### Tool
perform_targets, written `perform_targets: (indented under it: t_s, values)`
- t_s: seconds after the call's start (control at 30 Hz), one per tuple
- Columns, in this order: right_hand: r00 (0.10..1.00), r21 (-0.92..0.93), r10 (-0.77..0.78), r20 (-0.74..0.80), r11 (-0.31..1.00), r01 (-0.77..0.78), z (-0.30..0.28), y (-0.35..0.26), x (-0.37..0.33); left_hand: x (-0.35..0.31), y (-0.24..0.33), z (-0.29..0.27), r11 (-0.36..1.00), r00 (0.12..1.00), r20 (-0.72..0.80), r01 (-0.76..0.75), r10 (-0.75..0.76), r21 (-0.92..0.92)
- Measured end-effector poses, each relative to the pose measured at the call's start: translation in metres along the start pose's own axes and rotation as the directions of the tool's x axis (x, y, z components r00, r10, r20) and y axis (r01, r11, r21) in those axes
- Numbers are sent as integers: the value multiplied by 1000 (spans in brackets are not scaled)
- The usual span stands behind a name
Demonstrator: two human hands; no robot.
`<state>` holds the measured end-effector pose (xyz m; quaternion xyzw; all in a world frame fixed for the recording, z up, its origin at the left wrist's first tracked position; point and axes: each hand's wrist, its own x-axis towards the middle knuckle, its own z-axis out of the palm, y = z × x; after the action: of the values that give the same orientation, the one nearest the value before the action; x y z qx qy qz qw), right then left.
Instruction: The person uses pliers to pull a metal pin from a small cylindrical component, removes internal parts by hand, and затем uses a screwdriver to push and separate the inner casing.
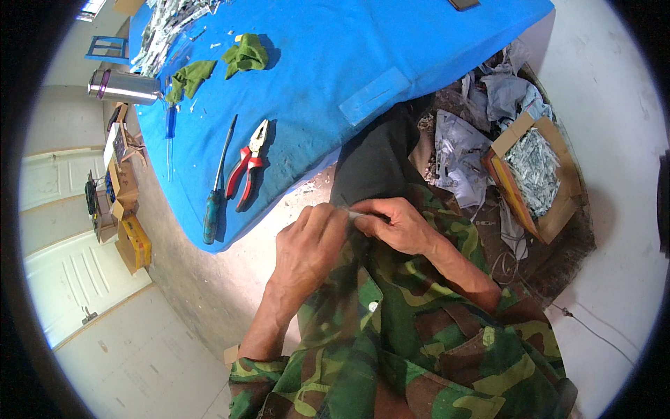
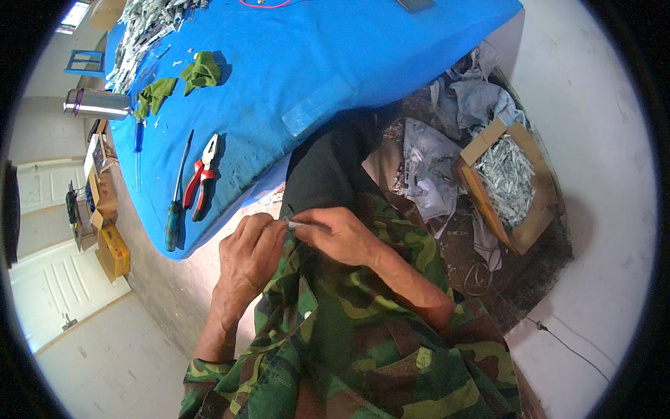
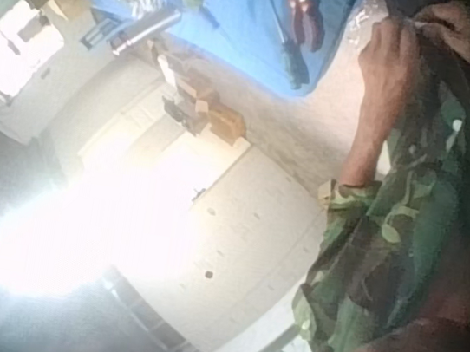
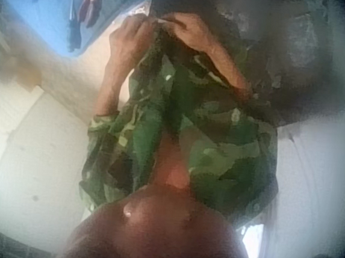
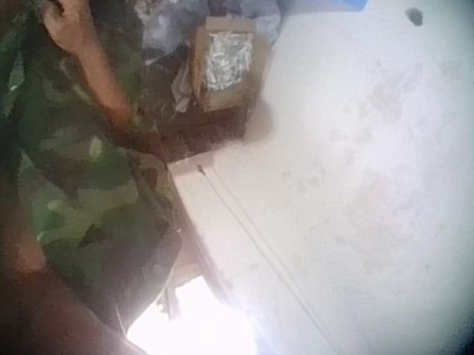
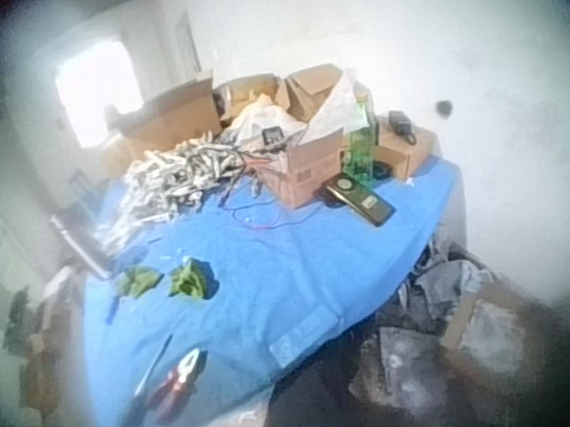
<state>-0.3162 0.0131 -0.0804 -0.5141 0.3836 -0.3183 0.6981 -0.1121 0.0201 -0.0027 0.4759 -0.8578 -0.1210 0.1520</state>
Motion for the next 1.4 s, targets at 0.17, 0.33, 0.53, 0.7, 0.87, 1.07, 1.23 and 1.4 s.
perform_targets:
  t_s: [0.17,0.33,0.53,0.7,0.87,1.07,1.23,1.4]
  values:
    - [999,-27,32,3,999,-32,0,1,0,-1,-3,5,1000,1000,30,1,0,-18]
    - [1000,-14,-17,5,1000,17,3,10,0,-4,-3,18,996,996,-49,65,-69,-66]
    - [997,-42,-71,-3,997,71,3,11,1,-4,0,19,984,984,-108,127,-141,-123]
    - [1000,48,9,4,999,-10,4,13,3,-6,-5,28,986,972,-182,135,-151,-94]
    - [998,-14,-55,-27,998,55,7,4,4,-7,-2,35,967,943,-228,213,-241,-142]
    - [992,-68,-115,-58,991,111,9,6,4,-6,3,39,925,905,-249,282,-345,-256]
    - [994,46,-62,-86,997,66,12,9,2,-6,8,40,901,882,-244,336,-403,-274]
    - [998,166,3,-57,986,6,12,14,2,-5,13,41,932,863,-363,281,-351,-230]
